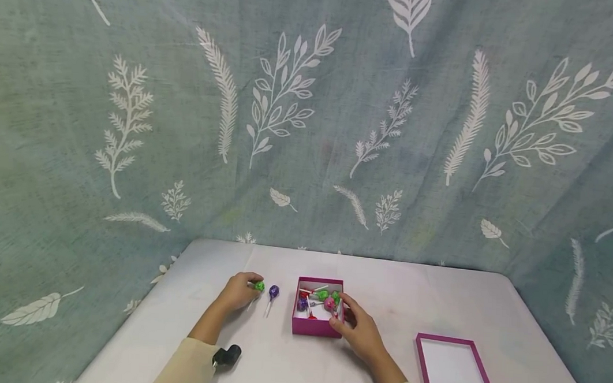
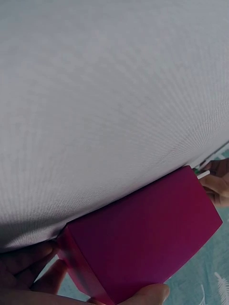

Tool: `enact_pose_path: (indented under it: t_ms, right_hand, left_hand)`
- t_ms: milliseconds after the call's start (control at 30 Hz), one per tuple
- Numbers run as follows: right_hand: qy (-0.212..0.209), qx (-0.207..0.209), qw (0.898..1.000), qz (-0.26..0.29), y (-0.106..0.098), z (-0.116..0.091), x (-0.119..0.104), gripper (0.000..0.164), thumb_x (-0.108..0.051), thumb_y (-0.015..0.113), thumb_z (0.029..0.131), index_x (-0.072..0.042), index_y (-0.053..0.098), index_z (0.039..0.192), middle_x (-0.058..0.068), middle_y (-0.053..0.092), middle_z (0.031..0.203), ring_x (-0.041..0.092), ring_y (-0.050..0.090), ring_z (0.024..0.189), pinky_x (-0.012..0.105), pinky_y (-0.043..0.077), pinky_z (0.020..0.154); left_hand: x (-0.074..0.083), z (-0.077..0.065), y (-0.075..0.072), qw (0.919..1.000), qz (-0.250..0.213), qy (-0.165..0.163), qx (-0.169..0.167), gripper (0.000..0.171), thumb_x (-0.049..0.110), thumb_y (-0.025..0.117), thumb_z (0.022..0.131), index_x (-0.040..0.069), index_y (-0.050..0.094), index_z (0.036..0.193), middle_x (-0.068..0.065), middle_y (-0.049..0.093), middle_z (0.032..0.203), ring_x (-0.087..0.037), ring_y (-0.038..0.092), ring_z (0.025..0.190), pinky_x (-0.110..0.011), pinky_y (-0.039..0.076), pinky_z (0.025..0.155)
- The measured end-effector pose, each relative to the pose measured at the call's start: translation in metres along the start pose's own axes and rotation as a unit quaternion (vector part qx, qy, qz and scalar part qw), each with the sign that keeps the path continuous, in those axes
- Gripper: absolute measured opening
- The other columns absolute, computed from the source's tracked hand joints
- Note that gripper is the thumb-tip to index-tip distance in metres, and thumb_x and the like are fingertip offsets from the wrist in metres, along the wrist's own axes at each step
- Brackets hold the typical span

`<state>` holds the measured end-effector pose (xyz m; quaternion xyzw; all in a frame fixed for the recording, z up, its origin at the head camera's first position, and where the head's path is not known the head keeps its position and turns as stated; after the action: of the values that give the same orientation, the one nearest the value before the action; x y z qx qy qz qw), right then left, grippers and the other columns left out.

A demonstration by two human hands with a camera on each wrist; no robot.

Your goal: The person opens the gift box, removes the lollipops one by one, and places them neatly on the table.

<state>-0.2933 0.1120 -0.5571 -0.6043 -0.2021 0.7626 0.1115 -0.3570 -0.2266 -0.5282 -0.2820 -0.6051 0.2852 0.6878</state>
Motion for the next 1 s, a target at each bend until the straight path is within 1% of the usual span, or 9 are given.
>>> enact_pose_path:
  t_ms: [233,333,433,600,667,767,867,933,1000]
  right_hand:
    - [0.001,0.002,1.000,0.006,0.005,-0.006,0.003,0.068,-0.044,0.072,0.086,-0.023,0.046,0.145,0.015,0.058,0.132,0.030,0.060,0.113,0.054,0.042,0.097]
    - [0.006,0.000,1.000,0.004,0.006,-0.007,0.005,0.069,-0.044,0.073,0.085,-0.023,0.046,0.145,0.014,0.057,0.133,0.029,0.059,0.115,0.053,0.042,0.098]
    - [0.010,0.000,1.000,0.004,0.006,-0.007,0.005,0.070,-0.044,0.073,0.085,-0.024,0.045,0.146,0.014,0.056,0.135,0.031,0.058,0.117,0.053,0.041,0.099]
    - [0.009,-0.004,1.000,0.005,0.006,-0.007,0.004,0.069,-0.044,0.073,0.085,-0.024,0.045,0.146,0.016,0.056,0.134,0.032,0.057,0.118,0.052,0.042,0.098]
    - [0.010,-0.008,1.000,0.005,0.006,-0.008,0.004,0.069,-0.044,0.073,0.085,-0.025,0.045,0.146,0.016,0.056,0.134,0.032,0.057,0.118,0.052,0.042,0.098]
    - [0.011,-0.010,1.000,0.002,0.005,-0.008,0.003,0.069,-0.044,0.072,0.086,-0.025,0.045,0.146,0.014,0.055,0.136,0.031,0.057,0.118,0.051,0.042,0.098]
    - [0.015,-0.007,1.000,-0.003,0.002,-0.006,0.000,0.069,-0.045,0.072,0.086,-0.027,0.044,0.146,0.013,0.054,0.137,0.031,0.056,0.120,0.052,0.042,0.098]
    - [0.017,-0.004,1.000,-0.007,0.000,-0.004,-0.001,0.069,-0.045,0.072,0.086,-0.028,0.044,0.146,0.012,0.054,0.137,0.032,0.055,0.121,0.053,0.042,0.098]
    - [0.020,-0.003,1.000,-0.013,-0.002,-0.002,-0.002,0.069,-0.046,0.072,0.086,-0.030,0.044,0.146,0.012,0.053,0.138,0.031,0.055,0.121,0.053,0.042,0.098]
  left_hand:
    - [-0.007,-0.006,0.006,0.9999,-0.009,-0.010,-0.001,0.031,0.004,0.075,0.081,0.003,0.069,0.111,-0.008,0.068,0.105,-0.029,0.064,0.099,-0.047,0.050,0.086]
    - [-0.010,-0.007,0.009,0.9997,-0.008,-0.022,-0.002,0.031,0.005,0.075,0.081,0.005,0.069,0.112,-0.007,0.068,0.106,-0.029,0.063,0.101,-0.047,0.049,0.087]
    - [-0.012,-0.006,0.011,0.9997,-0.009,-0.024,-0.001,0.032,0.005,0.075,0.082,0.006,0.068,0.113,-0.007,0.067,0.108,-0.030,0.063,0.104,-0.049,0.049,0.088]
    - [-0.011,-0.008,0.009,0.9995,-0.005,-0.031,0.001,0.035,0.008,0.076,0.081,0.007,0.068,0.115,-0.009,0.066,0.114,-0.033,0.061,0.109,-0.051,0.047,0.090]
    - [-0.008,-0.009,0.006,0.9994,-0.001,-0.034,0.003,0.035,0.010,0.076,0.082,0.007,0.068,0.116,-0.010,0.066,0.116,-0.032,0.062,0.107,-0.050,0.048,0.089]
    - [0.002,-0.011,-0.001,0.9995,0.006,-0.028,0.010,0.033,0.013,0.074,0.085,0.005,0.068,0.117,-0.010,0.065,0.117,-0.026,0.064,0.097,-0.046,0.051,0.082]
    - [0.017,-0.009,-0.008,0.9996,0.021,-0.008,0.018,0.033,0.015,0.072,0.087,0.006,0.067,0.118,-0.009,0.064,0.118,-0.020,0.062,0.088,-0.041,0.051,0.074]
    - [0.029,-0.006,-0.012,0.9994,0.028,0.007,0.018,0.032,0.017,0.072,0.089,0.007,0.067,0.119,-0.009,0.064,0.118,-0.018,0.060,0.085,-0.038,0.051,0.070]
    - [0.040,-0.004,-0.012,0.9992,0.024,0.026,0.018,0.032,0.017,0.072,0.089,0.008,0.067,0.119,-0.009,0.065,0.117,-0.017,0.060,0.085,-0.035,0.050,0.068]
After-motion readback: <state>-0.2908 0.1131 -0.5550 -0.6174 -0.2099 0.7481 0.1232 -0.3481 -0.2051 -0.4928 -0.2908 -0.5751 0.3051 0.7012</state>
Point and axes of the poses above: each hand's wrist, its own z-axis towards the middle knuckle, its own y-axis out of the palm, x = y × z, the point moved 1 cm from there along z, towards the middle knuckle
